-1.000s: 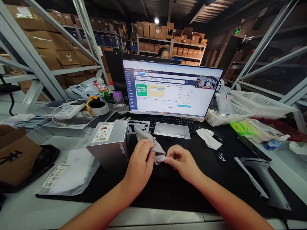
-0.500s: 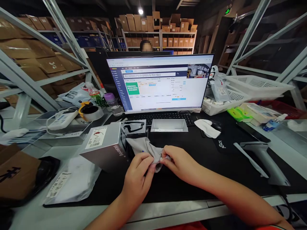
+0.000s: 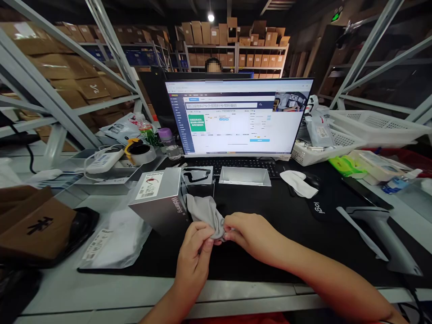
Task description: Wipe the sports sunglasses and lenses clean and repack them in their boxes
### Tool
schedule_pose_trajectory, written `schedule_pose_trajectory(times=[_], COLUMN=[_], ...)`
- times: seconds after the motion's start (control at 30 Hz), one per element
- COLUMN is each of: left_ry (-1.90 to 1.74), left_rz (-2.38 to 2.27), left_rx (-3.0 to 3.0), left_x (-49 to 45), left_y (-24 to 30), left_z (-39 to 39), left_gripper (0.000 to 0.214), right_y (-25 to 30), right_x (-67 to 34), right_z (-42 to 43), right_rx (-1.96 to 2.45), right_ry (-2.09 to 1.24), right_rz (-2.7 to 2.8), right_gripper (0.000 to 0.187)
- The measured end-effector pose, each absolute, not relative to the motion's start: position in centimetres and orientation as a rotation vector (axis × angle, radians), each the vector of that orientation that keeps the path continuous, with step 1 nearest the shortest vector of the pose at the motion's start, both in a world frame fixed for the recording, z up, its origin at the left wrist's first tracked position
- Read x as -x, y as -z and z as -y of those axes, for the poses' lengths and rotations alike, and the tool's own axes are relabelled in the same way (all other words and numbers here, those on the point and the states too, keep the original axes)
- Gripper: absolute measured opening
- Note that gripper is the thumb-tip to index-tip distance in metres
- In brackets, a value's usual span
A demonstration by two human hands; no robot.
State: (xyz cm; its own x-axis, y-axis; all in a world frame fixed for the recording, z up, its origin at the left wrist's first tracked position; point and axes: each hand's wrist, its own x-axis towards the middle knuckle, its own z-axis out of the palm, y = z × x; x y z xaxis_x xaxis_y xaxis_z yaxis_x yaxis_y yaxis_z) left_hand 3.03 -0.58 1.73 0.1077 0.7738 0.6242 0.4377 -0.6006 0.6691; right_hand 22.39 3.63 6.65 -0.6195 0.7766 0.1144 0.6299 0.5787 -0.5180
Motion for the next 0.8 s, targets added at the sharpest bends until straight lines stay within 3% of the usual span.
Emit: schedule_pose_trajectory(times=[0.13, 0.27, 0.5, 0.67, 0.8], left_ry=[-1.510, -1.514, -1.348, -1.020, -0.911], left_rz=[-1.079, -1.276, -1.712, -1.602, -1.402], left_rx=[-2.037, -2.276, -2.612, -2.215, -2.300], left_x=[-3.0, -2.7, -1.8, -0.3, 1.9], left_y=[-1.1, -0.4, -0.5, -1.8, -2.4], left_z=[0.9, 1.5, 3.0, 3.3, 3.0], left_gripper=[0.023, 0.023, 0.014, 0.028, 0.033], right_y=[-7.1, -7.2, -7.1, -7.6, -7.7], right_x=[-22.1, -22.1, -22.8, -25.0, -29.1], right_z=[-3.0, -2.5, -3.3, -5.9, -8.0], right_rx=[1.238, 1.403, 1.354, 1.367, 1.244], right_ry=[-0.557, -0.352, -0.503, -0.868, -1.267], right_rz=[2.563, 2.677, 2.381, 2.105, 1.742], right_gripper=[0.011, 0.008, 0.015, 0.024, 0.046])
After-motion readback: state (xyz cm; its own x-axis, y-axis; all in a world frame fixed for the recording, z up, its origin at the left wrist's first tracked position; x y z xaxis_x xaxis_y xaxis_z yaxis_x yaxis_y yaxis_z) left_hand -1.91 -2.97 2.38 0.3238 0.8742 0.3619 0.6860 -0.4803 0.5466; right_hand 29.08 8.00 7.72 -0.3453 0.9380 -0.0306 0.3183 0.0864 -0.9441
